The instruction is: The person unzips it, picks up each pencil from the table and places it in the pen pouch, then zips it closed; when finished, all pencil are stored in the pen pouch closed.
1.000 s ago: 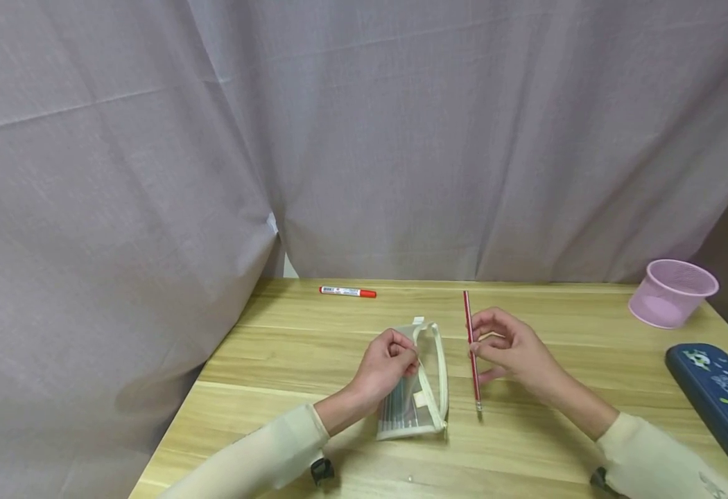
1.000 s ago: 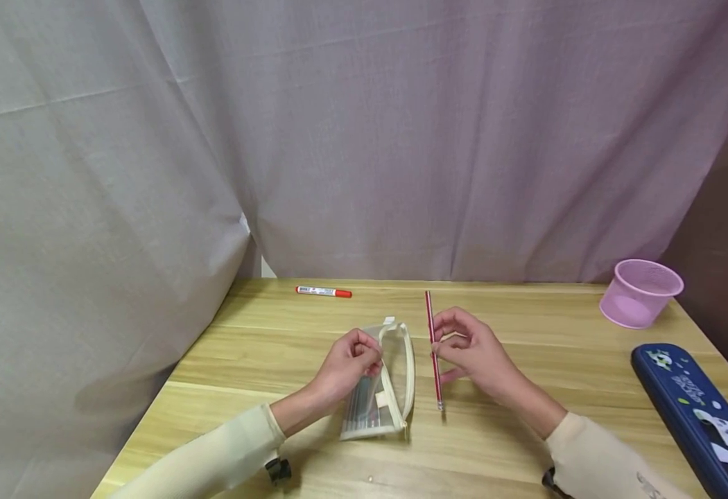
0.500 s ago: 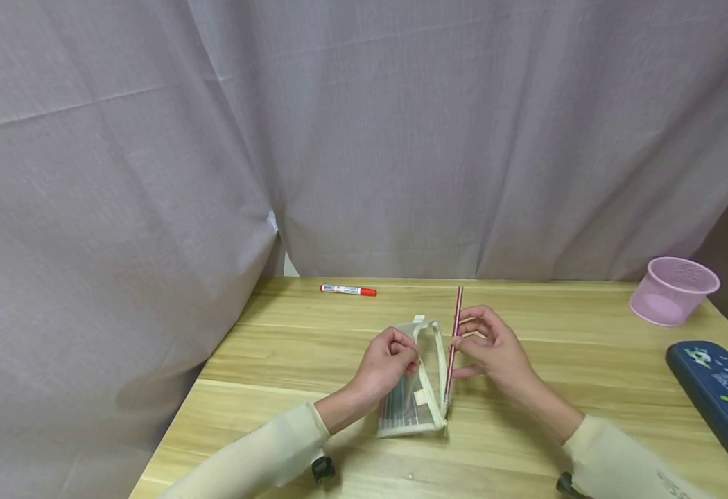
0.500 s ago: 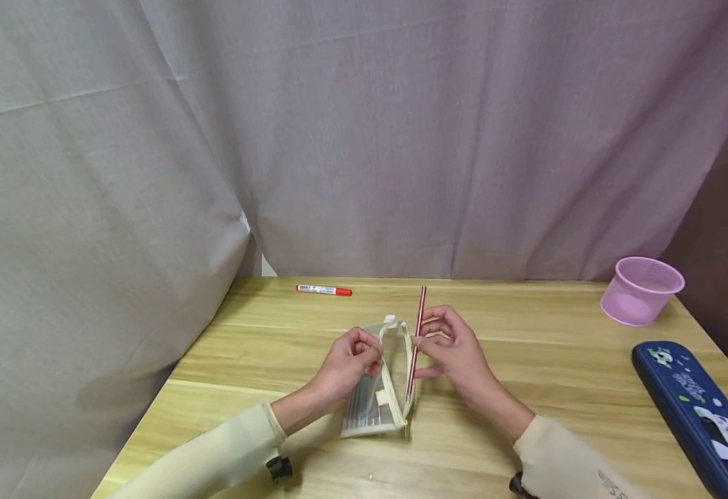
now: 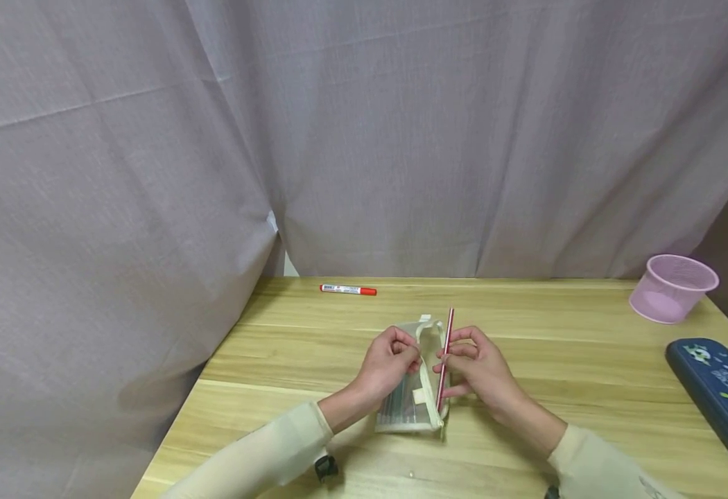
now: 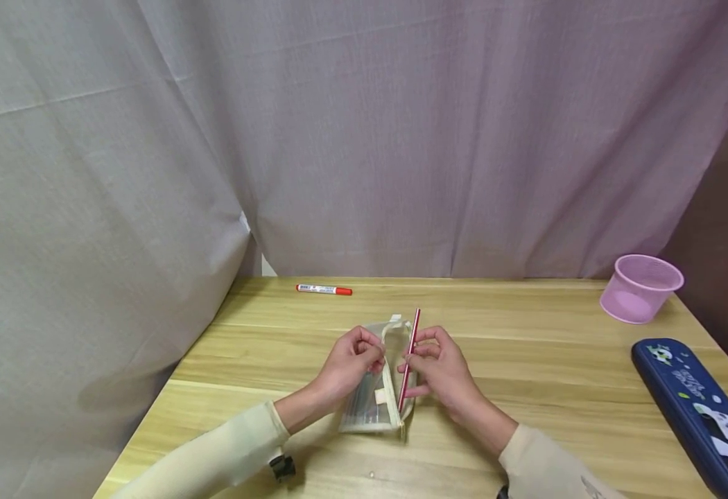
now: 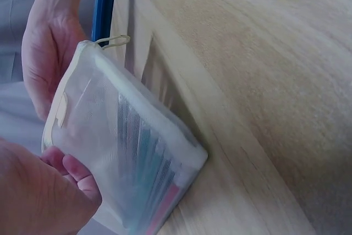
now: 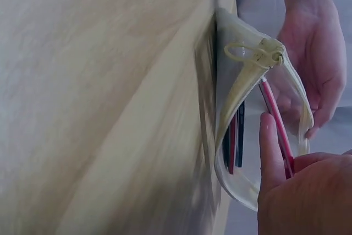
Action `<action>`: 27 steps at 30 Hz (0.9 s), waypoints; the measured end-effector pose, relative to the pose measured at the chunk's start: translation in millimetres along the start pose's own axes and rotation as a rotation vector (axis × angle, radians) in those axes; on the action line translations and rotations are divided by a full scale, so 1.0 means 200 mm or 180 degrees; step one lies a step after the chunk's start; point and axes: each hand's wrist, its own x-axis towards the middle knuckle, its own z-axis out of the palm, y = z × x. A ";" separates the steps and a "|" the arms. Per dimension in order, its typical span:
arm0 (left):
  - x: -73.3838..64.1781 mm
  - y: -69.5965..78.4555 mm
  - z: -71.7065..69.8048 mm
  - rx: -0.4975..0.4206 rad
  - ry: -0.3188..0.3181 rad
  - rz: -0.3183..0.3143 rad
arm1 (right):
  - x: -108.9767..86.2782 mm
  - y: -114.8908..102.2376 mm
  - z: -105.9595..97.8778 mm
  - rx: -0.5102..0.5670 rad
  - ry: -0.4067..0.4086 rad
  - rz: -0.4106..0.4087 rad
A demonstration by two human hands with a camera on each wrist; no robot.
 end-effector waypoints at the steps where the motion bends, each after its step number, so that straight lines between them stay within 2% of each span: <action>1: 0.00 0.00 0.00 -0.0010 0.0010 -0.0001 | 0.00 0.00 0.00 0.0008 -0.0015 0.0033; 8: 0.00 0.00 0.01 -0.0006 0.0030 -0.0012 | 0.01 0.02 0.05 -0.0129 -0.0007 0.0174; 18: 0.01 0.01 0.04 -0.0044 0.0022 -0.0002 | 0.00 -0.01 0.07 -0.0543 0.0015 0.0182; 27: 0.00 0.02 0.03 0.0027 0.0053 0.0001 | 0.03 -0.01 0.09 -0.0764 0.0022 0.0252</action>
